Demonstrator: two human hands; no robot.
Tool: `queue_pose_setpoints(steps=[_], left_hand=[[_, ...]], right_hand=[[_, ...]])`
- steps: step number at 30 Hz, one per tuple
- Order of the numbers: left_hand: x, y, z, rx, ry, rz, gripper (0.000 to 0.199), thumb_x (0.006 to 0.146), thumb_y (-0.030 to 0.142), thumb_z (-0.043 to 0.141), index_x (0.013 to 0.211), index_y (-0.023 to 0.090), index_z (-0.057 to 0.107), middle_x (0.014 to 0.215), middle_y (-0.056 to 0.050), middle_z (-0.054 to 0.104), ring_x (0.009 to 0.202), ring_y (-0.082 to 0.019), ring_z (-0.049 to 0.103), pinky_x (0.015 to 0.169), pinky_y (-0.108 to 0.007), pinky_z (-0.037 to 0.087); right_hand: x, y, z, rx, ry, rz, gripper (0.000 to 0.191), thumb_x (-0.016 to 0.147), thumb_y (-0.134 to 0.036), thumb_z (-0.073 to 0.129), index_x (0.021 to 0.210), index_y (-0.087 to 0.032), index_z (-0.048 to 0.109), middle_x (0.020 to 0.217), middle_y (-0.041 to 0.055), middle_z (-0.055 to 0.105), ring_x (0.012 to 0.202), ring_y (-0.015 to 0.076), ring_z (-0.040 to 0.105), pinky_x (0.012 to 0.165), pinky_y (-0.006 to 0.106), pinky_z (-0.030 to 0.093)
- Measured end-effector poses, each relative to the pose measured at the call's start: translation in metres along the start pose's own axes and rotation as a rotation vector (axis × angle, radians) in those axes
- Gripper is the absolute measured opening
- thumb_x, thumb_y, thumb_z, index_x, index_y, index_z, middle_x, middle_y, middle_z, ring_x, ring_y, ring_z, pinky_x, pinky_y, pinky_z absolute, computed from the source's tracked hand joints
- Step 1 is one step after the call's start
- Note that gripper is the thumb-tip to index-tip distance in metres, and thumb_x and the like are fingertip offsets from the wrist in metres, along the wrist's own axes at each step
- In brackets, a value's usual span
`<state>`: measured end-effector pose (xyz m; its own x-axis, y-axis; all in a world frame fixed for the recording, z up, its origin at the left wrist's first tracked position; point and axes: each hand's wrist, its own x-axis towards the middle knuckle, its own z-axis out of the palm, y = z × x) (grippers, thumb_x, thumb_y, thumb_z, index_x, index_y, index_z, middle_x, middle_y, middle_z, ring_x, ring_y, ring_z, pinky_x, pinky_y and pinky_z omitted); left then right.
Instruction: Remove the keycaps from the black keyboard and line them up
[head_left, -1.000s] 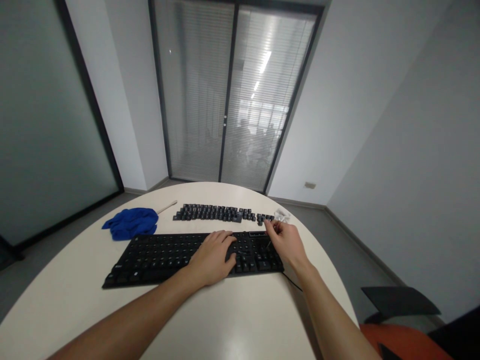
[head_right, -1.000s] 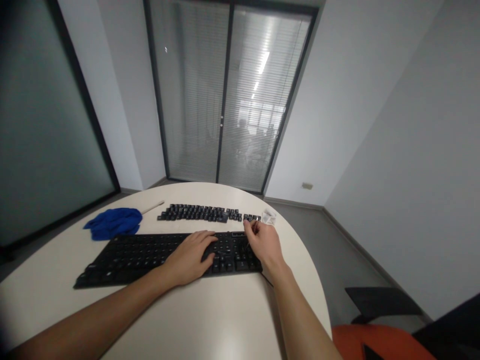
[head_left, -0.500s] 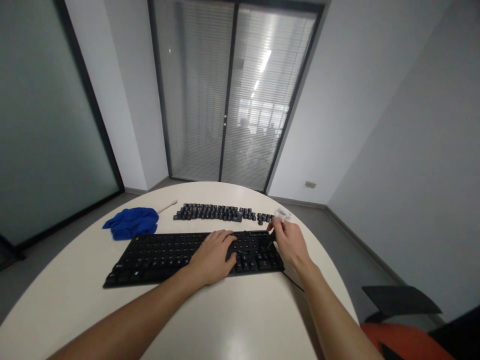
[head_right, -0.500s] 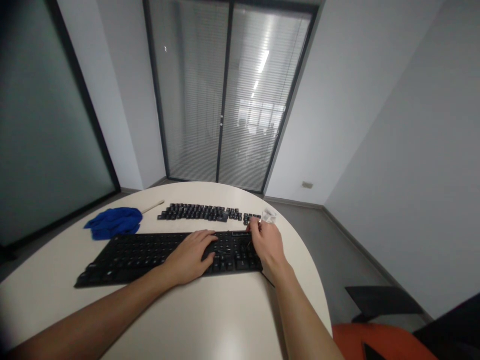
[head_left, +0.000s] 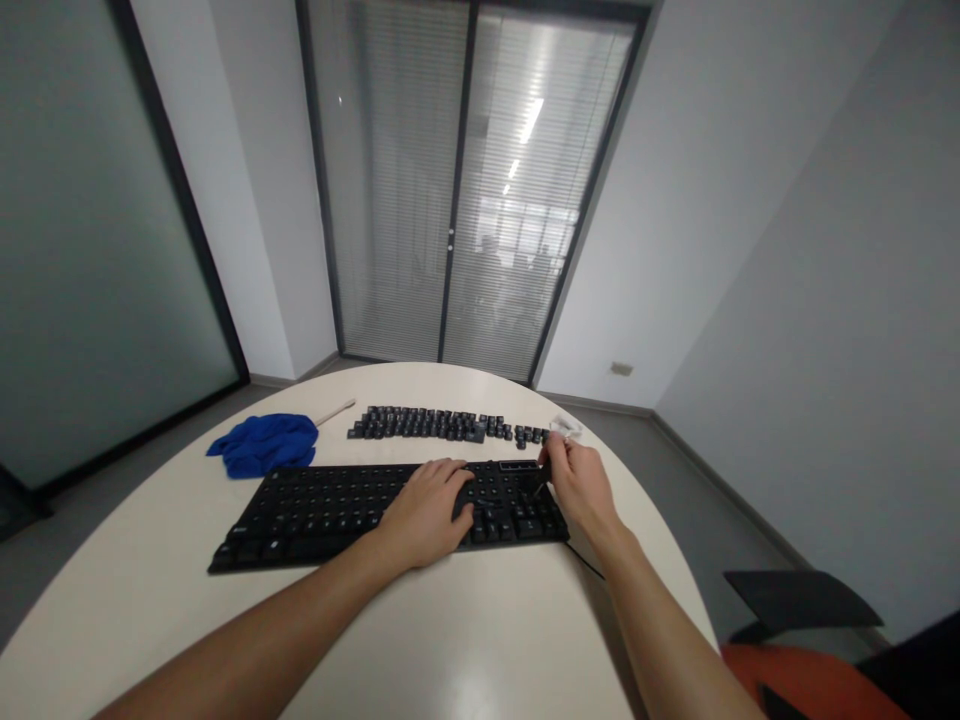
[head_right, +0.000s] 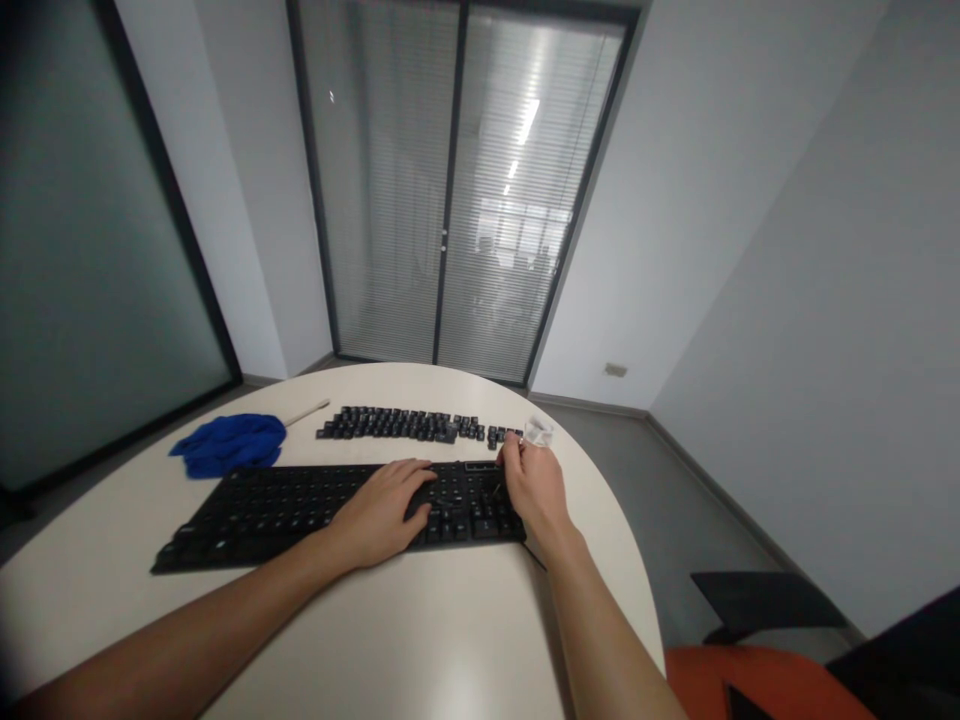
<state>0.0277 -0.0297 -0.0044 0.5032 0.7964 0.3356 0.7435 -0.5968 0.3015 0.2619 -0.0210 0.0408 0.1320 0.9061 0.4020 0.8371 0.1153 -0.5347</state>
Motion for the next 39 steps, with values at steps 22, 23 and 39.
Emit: queue_pose_setpoints(steps=[22,23,39], left_hand=[[-0.001,0.002,-0.002,-0.016,-0.002,-0.004,0.041,0.087,0.029,0.052,0.125,0.016,0.058,0.136,-0.011,0.055,0.128,-0.027,0.046,0.113,-0.044,0.033],[-0.001,0.001,-0.002,-0.017,-0.002,-0.002,0.041,0.087,0.029,0.052,0.125,0.016,0.058,0.136,-0.011,0.055,0.128,-0.027,0.046,0.113,-0.044,0.032],[0.000,0.003,-0.003,-0.017,0.005,0.000,0.039,0.087,0.029,0.052,0.124,0.018,0.059,0.135,-0.010,0.056,0.127,-0.027,0.047,0.112,-0.044,0.034]], right_hand=[[-0.003,-0.008,0.005,-0.087,0.007,-0.029,0.055,0.100,-0.041,0.027,0.067,-0.020,0.065,0.065,0.0087,0.068,0.067,0.0215,0.063,0.066,0.029,0.038],[-0.003,-0.008,0.006,-0.105,0.005,-0.036,0.055,0.100,-0.041,0.027,0.067,-0.020,0.065,0.065,0.0090,0.068,0.067,0.0218,0.063,0.066,0.029,0.037],[-0.006,-0.017,0.006,-0.324,-0.125,-0.266,0.049,0.101,-0.035,0.030,0.071,-0.019,0.066,0.075,0.0098,0.073,0.072,0.0218,0.068,0.064,0.028,0.037]])
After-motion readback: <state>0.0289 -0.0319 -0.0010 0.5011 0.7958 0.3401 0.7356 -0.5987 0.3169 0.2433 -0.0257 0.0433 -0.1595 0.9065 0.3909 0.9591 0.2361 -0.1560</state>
